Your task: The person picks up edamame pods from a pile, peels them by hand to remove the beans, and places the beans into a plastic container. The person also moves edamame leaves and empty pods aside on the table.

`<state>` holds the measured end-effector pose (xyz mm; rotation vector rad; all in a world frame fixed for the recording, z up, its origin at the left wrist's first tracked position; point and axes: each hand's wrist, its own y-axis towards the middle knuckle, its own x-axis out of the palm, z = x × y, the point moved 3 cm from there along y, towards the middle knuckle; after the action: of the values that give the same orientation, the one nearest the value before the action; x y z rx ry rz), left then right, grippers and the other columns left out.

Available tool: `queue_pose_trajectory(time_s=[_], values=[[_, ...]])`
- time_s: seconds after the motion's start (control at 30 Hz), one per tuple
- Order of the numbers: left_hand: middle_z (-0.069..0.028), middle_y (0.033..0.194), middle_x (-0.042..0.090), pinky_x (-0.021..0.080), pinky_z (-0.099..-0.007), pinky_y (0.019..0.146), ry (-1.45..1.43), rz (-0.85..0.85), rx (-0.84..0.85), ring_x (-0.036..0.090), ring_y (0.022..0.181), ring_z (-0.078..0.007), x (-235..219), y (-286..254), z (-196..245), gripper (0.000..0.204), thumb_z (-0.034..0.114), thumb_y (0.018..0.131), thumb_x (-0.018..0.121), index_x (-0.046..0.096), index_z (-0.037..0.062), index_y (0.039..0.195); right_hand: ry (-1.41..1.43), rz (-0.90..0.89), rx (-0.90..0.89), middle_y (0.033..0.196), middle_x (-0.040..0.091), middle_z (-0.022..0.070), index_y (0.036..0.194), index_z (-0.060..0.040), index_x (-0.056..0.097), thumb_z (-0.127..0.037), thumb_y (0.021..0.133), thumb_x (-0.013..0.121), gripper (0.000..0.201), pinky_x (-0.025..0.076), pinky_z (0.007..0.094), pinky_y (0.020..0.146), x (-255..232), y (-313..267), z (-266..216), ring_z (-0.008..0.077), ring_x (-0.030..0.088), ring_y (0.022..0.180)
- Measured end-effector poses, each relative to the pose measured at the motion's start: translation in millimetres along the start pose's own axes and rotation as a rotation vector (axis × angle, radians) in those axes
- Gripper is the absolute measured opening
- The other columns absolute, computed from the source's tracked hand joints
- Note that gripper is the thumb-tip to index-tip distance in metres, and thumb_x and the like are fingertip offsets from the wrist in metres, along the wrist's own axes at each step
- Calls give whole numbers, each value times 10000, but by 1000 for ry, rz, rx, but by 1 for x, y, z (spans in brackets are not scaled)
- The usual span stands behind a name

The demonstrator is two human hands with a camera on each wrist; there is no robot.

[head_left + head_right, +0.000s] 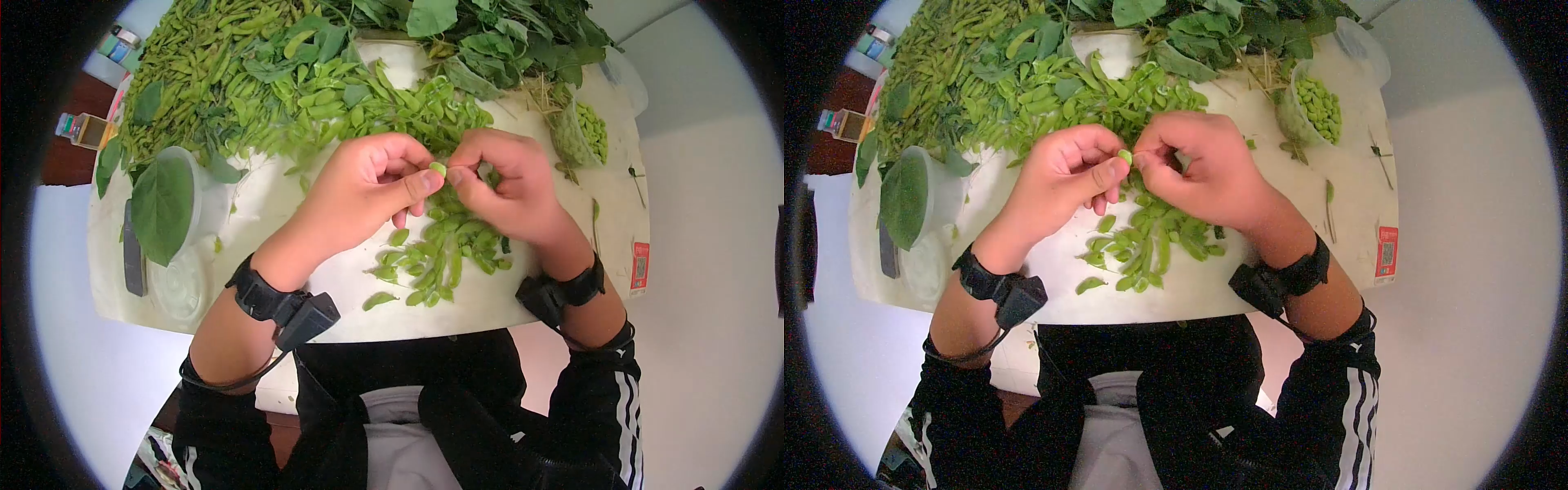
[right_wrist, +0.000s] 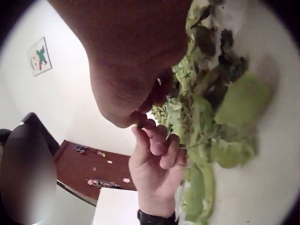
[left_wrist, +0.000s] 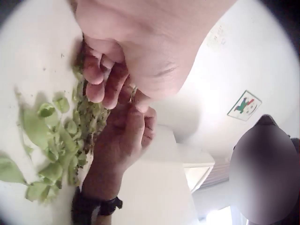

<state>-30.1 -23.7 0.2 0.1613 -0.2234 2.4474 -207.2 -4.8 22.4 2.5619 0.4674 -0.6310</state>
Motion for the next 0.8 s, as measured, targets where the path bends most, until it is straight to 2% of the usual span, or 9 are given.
queue_pose_trajectory(time_s=[0.03,0.07,0.13,0.23,0.4,0.5,0.6,0.67,0.8], values=[[-12,677,601,429,-190,508,75,19,4,556,578,-65,0,-1,0,203,211,937,659,589,38,858,-186,37,-51,695,592,69,788,-37,599,-47,769,671,75,454,325,631,0,1,-1,230,568,628],[-9,683,600,421,-190,506,145,37,3,553,580,-63,0,-2,0,231,251,957,635,588,43,871,-185,37,-54,695,592,69,788,-37,599,-47,769,671,75,454,325,631,0,3,-1,230,568,628],[-6,655,591,408,-196,490,112,-3,-24,536,552,-56,0,-3,-4,285,294,954,634,595,33,849,-392,135,-249,703,599,75,761,-65,596,-55,690,693,121,460,361,637,-1,3,-7,284,573,633],[0,616,567,378,-204,466,90,-46,-28,503,514,-45,1,-1,-12,347,342,961,616,591,29,814,-404,129,-367,681,574,64,744,-79,584,-43,659,697,145,454,369,636,2,5,-9,279,569,628],[13,600,530,347,-216,465,125,-77,-6,461,510,-42,2,-3,-16,348,316,979,588,552,41,768,-368,111,-360,659,540,57,715,-79,556,-33,639,691,162,443,360,637,7,2,-11,271,560,617],[15,601,514,349,-219,482,29,-155,24,452,528,-41,1,-2,-15,312,263,982,570,539,42,764,-300,97,-322,653,532,54,702,-78,543,-29,636,679,159,435,352,636,6,1,-10,271,554,612],[17,607,509,351,-219,494,85,-127,36,448,542,-40,2,-5,-15,248,176,963,540,533,33,761,-222,59,-282,650,531,53,700,-78,538,-28,641,667,151,429,343,635,9,2,-9,268,549,610],[23,609,505,347,-219,493,268,-107,137,443,540,-37,1,-5,-13,206,129,938,517,537,25,761,-197,29,-278,649,530,54,703,-78,537,-30,643,663,147,427,339,635,10,0,-9,266,547,610],[27,606,494,355,-221,493,95,-109,29,442,536,-43,2,-7,-7,192,111,928,507,543,20,763,-86,43,-193,670,558,64,731,-60,545,-32,701,638,102,435,333,626,9,1,-6,258,552,614]])
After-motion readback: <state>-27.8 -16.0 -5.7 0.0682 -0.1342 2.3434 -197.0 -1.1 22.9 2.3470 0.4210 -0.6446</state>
